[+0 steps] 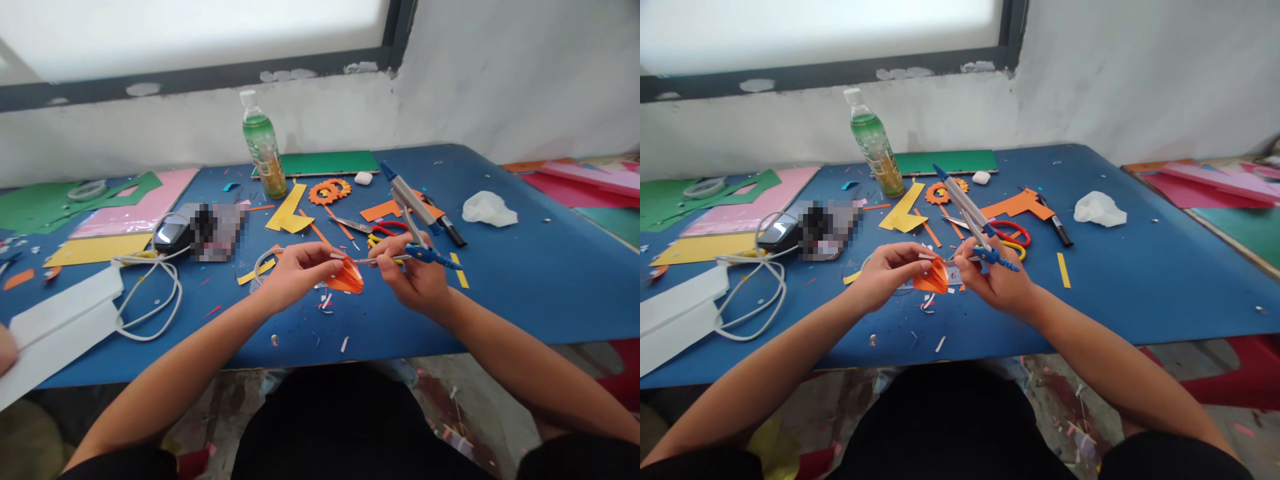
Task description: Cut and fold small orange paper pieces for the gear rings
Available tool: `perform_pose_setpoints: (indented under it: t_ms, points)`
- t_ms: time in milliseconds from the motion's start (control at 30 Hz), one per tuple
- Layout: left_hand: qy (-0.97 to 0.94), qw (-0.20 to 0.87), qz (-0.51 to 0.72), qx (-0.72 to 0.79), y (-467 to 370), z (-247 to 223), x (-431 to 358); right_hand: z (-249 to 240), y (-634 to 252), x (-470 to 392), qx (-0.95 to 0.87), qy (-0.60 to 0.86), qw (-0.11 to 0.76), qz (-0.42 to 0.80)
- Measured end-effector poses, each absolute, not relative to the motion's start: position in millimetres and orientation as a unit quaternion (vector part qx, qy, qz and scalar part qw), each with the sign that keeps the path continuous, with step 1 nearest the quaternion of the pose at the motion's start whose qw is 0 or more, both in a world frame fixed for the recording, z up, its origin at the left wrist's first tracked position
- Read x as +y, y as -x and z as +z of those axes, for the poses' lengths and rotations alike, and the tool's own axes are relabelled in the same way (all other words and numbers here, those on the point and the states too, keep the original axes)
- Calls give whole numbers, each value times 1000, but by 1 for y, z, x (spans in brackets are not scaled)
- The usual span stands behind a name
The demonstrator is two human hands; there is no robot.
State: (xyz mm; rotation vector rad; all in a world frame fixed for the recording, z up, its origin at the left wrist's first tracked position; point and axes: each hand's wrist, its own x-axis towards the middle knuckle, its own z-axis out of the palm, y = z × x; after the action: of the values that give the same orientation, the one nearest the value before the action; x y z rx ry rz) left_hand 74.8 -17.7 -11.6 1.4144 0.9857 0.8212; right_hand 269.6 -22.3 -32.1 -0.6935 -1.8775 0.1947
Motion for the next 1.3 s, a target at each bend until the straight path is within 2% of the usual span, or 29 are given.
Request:
perform_pose_setpoints:
  t_ms: [267, 667, 1100, 1300]
  points:
    - [-602, 572, 342, 440, -77, -11, -17, -30, -267, -23, -818, 257, 511, 59]
    - [-630, 510, 353, 468, -80, -8, -22, -28, -265, -25, -823, 220, 512, 110]
    - [-568, 565, 375, 466, -81, -9, -21, -34, -269, -18, -856, 127, 499, 49]
    - [-558, 564, 383, 474, -81, -7, -21, -39, -270, -20, -860, 136, 490, 44]
